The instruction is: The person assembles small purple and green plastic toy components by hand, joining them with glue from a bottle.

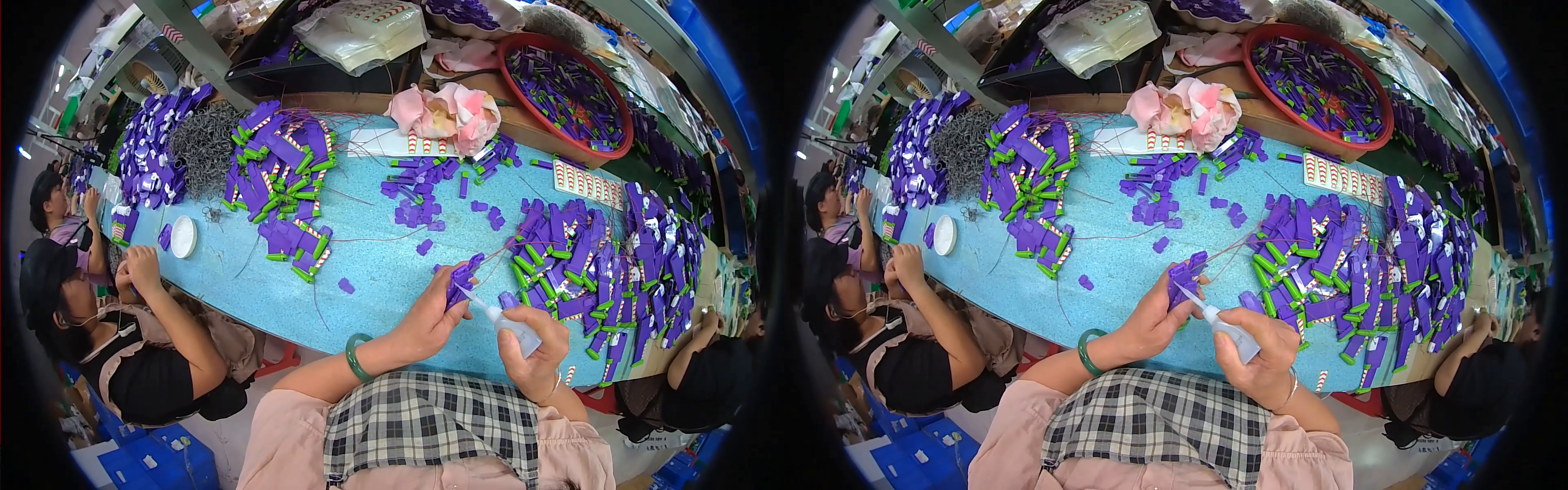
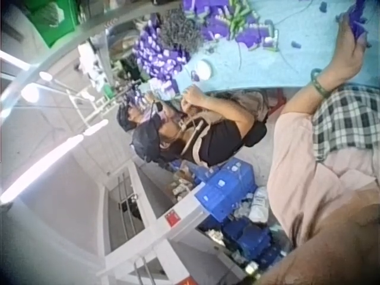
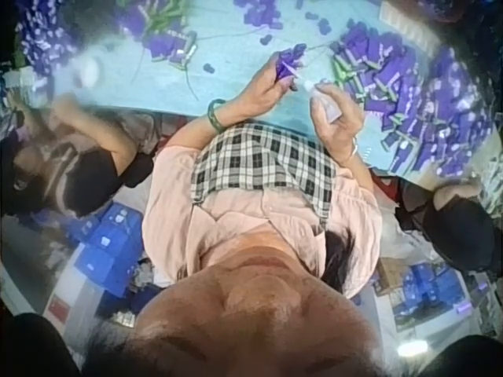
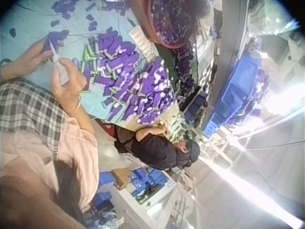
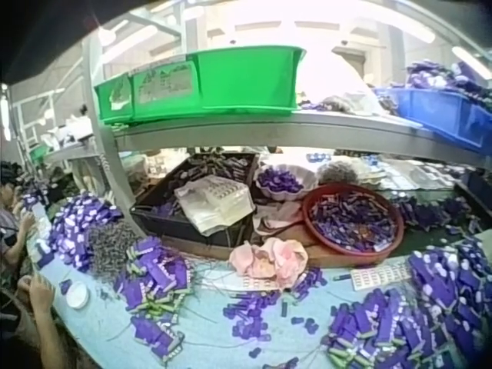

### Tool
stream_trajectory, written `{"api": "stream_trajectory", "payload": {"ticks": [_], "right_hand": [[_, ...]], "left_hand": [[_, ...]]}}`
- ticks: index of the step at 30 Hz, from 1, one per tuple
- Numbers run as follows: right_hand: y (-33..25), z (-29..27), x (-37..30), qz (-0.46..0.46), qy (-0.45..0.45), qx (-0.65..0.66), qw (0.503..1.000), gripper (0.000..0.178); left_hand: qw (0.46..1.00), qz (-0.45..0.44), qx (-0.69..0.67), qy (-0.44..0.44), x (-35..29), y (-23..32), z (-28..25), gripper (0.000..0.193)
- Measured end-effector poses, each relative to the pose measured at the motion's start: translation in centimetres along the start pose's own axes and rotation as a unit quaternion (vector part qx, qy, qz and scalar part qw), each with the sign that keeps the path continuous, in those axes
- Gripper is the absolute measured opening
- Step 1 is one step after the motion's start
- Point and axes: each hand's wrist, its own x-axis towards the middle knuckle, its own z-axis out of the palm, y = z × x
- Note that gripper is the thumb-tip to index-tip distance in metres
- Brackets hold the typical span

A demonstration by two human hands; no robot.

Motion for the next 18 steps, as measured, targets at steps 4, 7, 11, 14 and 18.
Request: {"api": "stream_trajectory", "payload": {"ticks": [4,7,11,14,18], "right_hand": [[0.42,-0.24,-0.67,0.003,0.025,0.022,0.999,0.021],[0.35,-0.30,-0.81,0.023,0.026,0.019,0.999,0.019],[0.21,-0.14,-0.59,0.033,0.028,0.035,0.998,0.020],[0.13,-0.03,-0.34,0.045,0.017,0.046,0.998,0.019],[-0.29,0.02,0.08,0.025,0.005,0.034,0.999,0.019]], "left_hand": [[0.982,-0.028,-0.180,-0.053,0.12,-0.12,-0.35,0.037],[0.952,-0.027,-0.301,-0.052,0.41,-0.11,-0.77,0.039],[0.942,-0.010,-0.332,-0.040,0.50,0.06,-0.85,0.042],[0.951,0.000,-0.306,-0.042,0.43,0.02,-0.84,0.042],[0.965,0.020,-0.256,-0.048,0.23,-0.12,-0.99,0.041]]}}
